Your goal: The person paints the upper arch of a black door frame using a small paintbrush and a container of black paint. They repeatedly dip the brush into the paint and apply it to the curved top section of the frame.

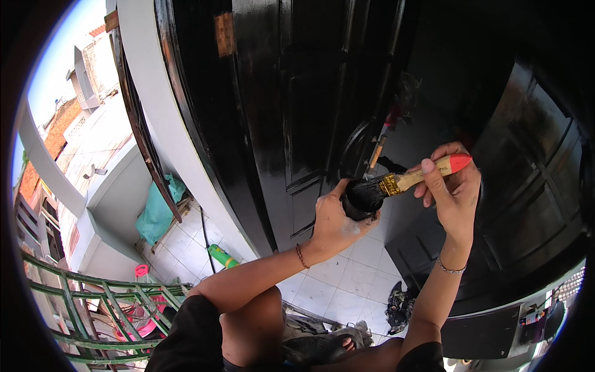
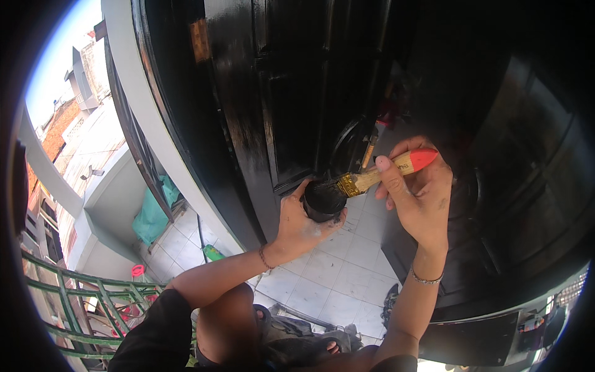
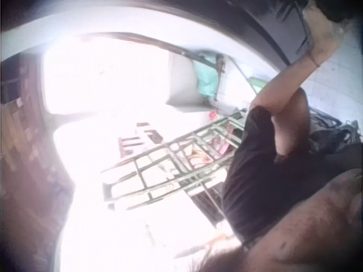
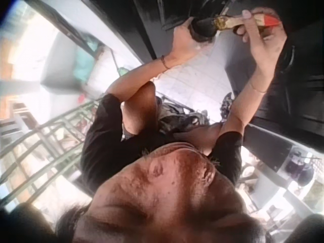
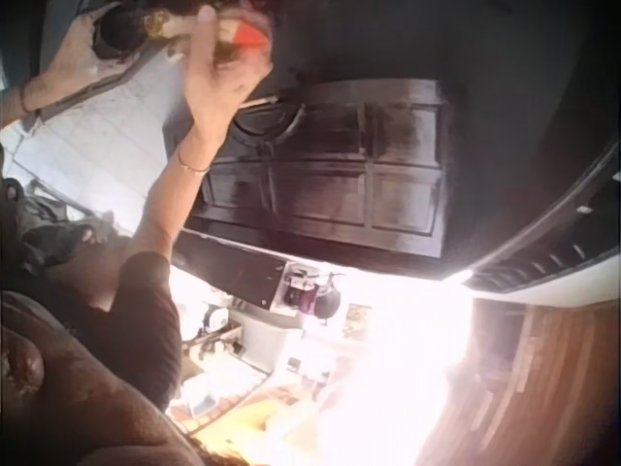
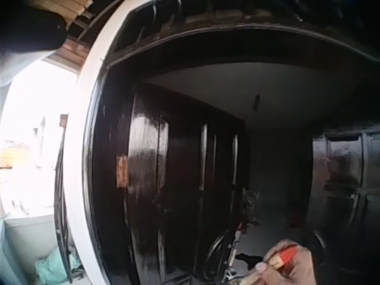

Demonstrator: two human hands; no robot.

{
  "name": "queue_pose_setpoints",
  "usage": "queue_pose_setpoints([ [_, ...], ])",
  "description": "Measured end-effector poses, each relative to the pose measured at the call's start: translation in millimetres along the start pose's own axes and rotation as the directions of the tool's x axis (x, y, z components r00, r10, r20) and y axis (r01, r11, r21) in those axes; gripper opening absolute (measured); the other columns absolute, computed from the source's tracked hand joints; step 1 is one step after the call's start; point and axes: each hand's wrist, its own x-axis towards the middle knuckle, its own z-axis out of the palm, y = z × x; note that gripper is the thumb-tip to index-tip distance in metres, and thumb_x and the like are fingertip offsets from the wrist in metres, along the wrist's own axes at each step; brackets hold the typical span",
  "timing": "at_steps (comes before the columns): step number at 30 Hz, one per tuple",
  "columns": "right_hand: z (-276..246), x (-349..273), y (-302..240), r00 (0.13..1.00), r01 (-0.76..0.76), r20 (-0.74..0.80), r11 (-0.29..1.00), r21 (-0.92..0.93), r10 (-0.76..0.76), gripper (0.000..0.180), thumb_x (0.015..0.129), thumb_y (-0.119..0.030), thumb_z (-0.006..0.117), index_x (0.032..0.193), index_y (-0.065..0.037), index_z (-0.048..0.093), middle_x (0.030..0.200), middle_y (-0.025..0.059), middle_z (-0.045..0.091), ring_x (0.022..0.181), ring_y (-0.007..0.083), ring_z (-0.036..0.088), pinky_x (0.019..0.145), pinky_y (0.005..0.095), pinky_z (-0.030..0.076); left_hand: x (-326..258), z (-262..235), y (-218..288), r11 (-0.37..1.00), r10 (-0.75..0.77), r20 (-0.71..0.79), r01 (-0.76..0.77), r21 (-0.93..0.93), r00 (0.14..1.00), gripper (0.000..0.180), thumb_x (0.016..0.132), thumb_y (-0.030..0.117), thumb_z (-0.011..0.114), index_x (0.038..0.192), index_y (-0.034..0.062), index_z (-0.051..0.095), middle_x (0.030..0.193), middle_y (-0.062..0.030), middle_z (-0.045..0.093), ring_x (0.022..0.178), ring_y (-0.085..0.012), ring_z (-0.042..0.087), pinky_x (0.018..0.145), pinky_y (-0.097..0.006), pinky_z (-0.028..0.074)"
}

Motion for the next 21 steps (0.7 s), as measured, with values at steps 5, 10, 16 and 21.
queue_pose_setpoints([
  [5,-7.9,0.9,1.0,0.999,0.043,-0.029,0.999,0.025,-0.042,0.020,0.098,-0.012,0.075,0.100,0.001,0.060,0.079,0.0111,0.072,0.057,0.0096,0.065,0.046,0.0200,0.046,-1.3,3.3,-4.0,1.000,0.010,0.001,-0.010,0.007,1.000,0.048,0.071,0.015,0.089,0.108,-0.0044,0.065,0.093,-0.0103,0.077,0.086,-0.0134,0.074,0.081,-0.028,0.058],
  [10,-9.1,1.8,-3.1,0.999,0.039,-0.017,0.999,0.029,-0.039,0.020,0.097,-0.009,0.075,0.101,0.001,0.059,0.082,0.0143,0.074,0.057,0.0101,0.066,0.046,0.0200,0.048,-1.2,-0.1,-2.5,0.997,0.060,0.017,-0.061,0.037,0.998,0.049,0.075,0.020,0.086,0.110,-0.0038,0.063,0.092,-0.0171,0.076,0.084,-0.0275,0.078,0.081,-0.034,0.060],
  [16,-14.6,1.0,-3.6,0.992,0.024,0.124,0.995,0.097,-0.036,0.023,0.094,-0.005,0.077,0.103,0.002,0.058,0.092,0.0206,0.076,0.066,0.0153,0.073,0.052,0.0218,0.056,0.0,-1.2,-4.0,0.997,0.070,-0.010,-0.070,0.014,0.997,0.048,0.072,0.015,0.088,0.110,-0.0032,0.065,0.094,-0.0125,0.077,0.084,-0.0182,0.075,0.081,-0.031,0.059],
  [21,-22.7,-2.7,-9.9,0.968,0.058,0.237,0.992,0.113,-0.083,0.024,0.093,0.000,0.074,0.107,0.001,0.054,0.100,0.0235,0.077,0.079,0.0199,0.076,0.064,0.0264,0.061,2.8,-1.8,-2.9,0.998,0.059,-0.017,-0.058,0.032,0.998,0.050,0.070,0.013,0.089,0.110,-0.0030,0.066,0.095,-0.0109,0.078,0.085,-0.0141,0.074,0.082,-0.029,0.058],
])
